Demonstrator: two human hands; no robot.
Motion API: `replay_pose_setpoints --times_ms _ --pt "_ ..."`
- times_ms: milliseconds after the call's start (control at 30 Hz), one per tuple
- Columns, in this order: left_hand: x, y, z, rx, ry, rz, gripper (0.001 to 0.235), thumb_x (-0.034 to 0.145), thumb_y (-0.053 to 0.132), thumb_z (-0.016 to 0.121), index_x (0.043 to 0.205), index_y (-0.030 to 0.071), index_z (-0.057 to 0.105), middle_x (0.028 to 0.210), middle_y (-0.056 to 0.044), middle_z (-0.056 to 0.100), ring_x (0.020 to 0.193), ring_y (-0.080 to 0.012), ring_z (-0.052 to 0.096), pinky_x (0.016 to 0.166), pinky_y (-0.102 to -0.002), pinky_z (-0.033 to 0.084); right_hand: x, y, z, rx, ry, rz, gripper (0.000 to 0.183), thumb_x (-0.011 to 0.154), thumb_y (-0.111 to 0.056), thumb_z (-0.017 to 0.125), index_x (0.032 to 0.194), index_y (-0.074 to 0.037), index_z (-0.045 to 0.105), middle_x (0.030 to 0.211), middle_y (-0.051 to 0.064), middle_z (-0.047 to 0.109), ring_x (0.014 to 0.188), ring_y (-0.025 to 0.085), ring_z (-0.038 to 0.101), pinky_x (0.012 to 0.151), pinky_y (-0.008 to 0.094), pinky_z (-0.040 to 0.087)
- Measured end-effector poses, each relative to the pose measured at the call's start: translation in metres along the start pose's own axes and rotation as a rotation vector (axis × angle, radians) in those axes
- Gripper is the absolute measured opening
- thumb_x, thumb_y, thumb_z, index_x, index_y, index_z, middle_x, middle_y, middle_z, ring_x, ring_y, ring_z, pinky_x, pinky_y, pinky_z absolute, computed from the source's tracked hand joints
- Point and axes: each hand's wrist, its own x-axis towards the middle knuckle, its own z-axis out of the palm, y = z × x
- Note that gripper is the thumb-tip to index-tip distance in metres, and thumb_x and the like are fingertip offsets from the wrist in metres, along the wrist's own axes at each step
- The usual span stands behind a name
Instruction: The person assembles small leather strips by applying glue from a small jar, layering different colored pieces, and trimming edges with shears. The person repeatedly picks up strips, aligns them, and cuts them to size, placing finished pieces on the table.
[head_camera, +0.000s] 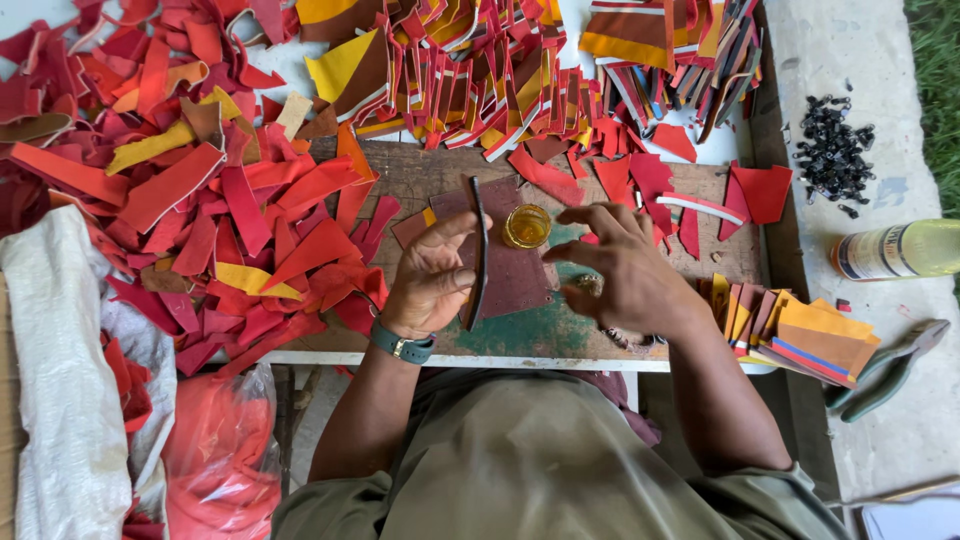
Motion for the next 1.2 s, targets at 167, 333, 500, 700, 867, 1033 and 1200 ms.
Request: replay_pose_setpoints --times_ms 167,333,500,700,867,1033,1200 --pt "0.007 -0.01 0.01 0.011 -0.008 -0.066 0.065 0.089 -0.015 0.072 0.15 0.001 0.052 0.15 -0.014 0.055 0.137 -0.0189 0.06 0.107 -0.032 0.058 -0.018 -0.021 0.002 0.241 0.253 -0.331 0.064 0.075 -0.022 0.077 0.138 -0.019 0.065 0.147 0.023 0.045 0.142 0.042 0.043 0.119 0.056 0.036" --pt "0.007 -0.014 0.016 -0.021 -0.047 -0.087 0.065 0.092 -0.017 0.071 0.152 -0.002 0.052 0.152 -0.014 0.057 0.134 -0.0192 0.061 0.101 -0.03 0.059 -0.008 -0.016 0.006 0.062 0.346 -0.238 0.072 0.071 -0.023 0.076 0.142 -0.017 0.064 0.147 0.027 0.042 0.14 0.046 0.041 0.117 0.059 0.034" --pt "0.008 -0.018 0.019 -0.07 -0.061 -0.079 0.064 0.094 -0.018 0.069 0.153 -0.001 0.051 0.151 -0.015 0.058 0.127 -0.0228 0.064 0.102 -0.032 0.059 -0.013 -0.02 0.003 0.028 0.334 -0.321 0.071 0.07 -0.024 0.076 0.14 -0.018 0.065 0.148 0.023 0.044 0.141 0.045 0.041 0.122 0.066 0.029" --pt "0.012 -0.018 0.024 -0.035 -0.018 -0.06 0.063 0.094 -0.017 0.067 0.153 -0.001 0.05 0.15 -0.015 0.058 0.137 -0.0247 0.061 0.104 -0.034 0.059 -0.028 -0.033 0.01 -0.036 0.438 -0.307 0.057 0.08 -0.03 0.077 0.136 -0.022 0.068 0.148 0.02 0.045 0.134 0.043 0.041 0.112 0.058 0.039" --pt "0.019 -0.017 0.021 -0.054 -0.033 -0.019 0.059 0.094 -0.014 0.066 0.149 0.002 0.052 0.149 -0.016 0.057 0.125 -0.0251 0.067 0.095 -0.035 0.061 -0.03 -0.034 0.012 -0.148 0.413 -0.362 0.051 0.081 -0.032 0.076 0.131 -0.022 0.07 0.143 0.017 0.048 0.129 0.04 0.047 0.104 0.055 0.039" --pt "0.022 -0.015 0.02 -0.06 -0.118 0.014 0.044 0.106 -0.014 0.063 0.147 -0.001 0.054 0.142 -0.018 0.063 0.115 -0.0231 0.07 0.093 -0.031 0.06 -0.036 -0.037 0.016 -0.154 0.405 -0.371 0.05 0.081 -0.034 0.075 0.13 -0.024 0.07 0.142 0.015 0.048 0.13 0.038 0.047 0.103 0.054 0.038" --pt "0.017 -0.011 0.034 0.117 0.006 0.069 0.056 0.092 -0.014 0.069 0.144 0.002 0.057 0.144 -0.011 0.062 0.129 -0.0204 0.064 0.108 -0.034 0.055 -0.037 -0.031 0.025 0.249 0.459 -0.221 0.069 0.084 -0.038 0.071 0.147 -0.012 0.057 0.149 0.021 0.039 0.142 0.041 0.041 0.121 0.056 0.035"
